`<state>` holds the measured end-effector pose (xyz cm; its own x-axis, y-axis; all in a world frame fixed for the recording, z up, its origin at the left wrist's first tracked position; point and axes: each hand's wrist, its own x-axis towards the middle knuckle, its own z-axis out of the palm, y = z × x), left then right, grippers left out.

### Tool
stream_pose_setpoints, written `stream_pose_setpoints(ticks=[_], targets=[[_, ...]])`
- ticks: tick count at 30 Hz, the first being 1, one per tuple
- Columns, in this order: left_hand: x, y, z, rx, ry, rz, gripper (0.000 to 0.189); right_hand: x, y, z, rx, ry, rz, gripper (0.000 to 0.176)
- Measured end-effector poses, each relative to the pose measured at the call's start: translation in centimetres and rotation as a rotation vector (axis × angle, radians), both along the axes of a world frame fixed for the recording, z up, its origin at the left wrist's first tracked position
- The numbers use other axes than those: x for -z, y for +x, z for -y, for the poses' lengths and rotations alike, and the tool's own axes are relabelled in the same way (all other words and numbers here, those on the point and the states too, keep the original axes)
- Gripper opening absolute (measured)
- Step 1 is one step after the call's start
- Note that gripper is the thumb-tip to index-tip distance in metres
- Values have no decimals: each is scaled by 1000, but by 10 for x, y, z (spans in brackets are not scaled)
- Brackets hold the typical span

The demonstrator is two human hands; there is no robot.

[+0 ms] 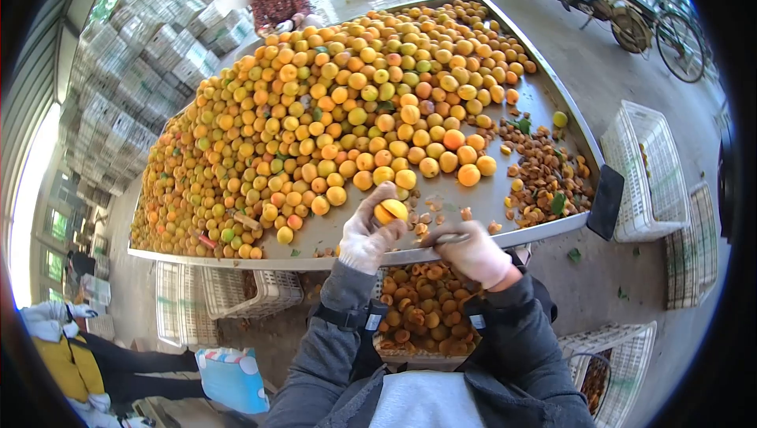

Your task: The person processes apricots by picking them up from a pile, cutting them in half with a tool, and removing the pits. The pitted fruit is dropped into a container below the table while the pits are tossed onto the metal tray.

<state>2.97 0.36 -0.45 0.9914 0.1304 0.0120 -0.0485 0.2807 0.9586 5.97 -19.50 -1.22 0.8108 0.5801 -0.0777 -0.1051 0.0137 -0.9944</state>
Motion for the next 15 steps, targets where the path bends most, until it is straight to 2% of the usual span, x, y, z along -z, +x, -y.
stream_pose_setpoints(ticks=[1, 2, 3, 4, 5, 6, 8, 9, 10, 11, 12, 13, 14, 15], targets=[[2, -1, -3, -1, 273, -3, 58, -18, 2, 3, 84, 28, -171, 19], [2, -6, -1, -14, 267, -3, 58, -30, 4, 6, 177, 53, -346, 21], [-8, -11, 8, 8, 518, 8, 57, -33, 3, -2, 208, 34, -284, 25], [-12, -13, 15, 40, 767, 22, 57, -12, 4, -15, 224, 154, -82, 33], [3, -13, 15, 48, 637, 146, 58, 3, 5, -23, 171, 171, -77, 35], [9, -14, 18, 59, 628, 145, 58, 4, 3, -27, 118, 188, -72, 38], [13, -16, 19, 106, 298, 69, 61, -5, 4, -22, 150, 111, 13, 37], [1, -20, 20, 125, 187, -64, 59, -11, 6, -20, 114, 119, -72, 35], [2, -21, 15, 126, 186, -67, 59, -18, 7, -18, 77, 129, -158, 34], [5, -22, 8, 169, -4, -94, 55, -28, 6, -14, 89, 67, -291, 30], [9, -22, 3, 210, -194, -121, 51, -25, 6, -13, 89, 68, -294, 30], [13, -22, 3, 246, -302, -22, 48, -20, 7, -13, 69, 169, -346, 29], [17, -24, 4, 246, -303, -25, 48, -16, 7, -13, 51, 269, -398, 28], [11, -27, 10, 253, -493, -32, 48, -14, 6, -11, 30, 302, -454, 27]])
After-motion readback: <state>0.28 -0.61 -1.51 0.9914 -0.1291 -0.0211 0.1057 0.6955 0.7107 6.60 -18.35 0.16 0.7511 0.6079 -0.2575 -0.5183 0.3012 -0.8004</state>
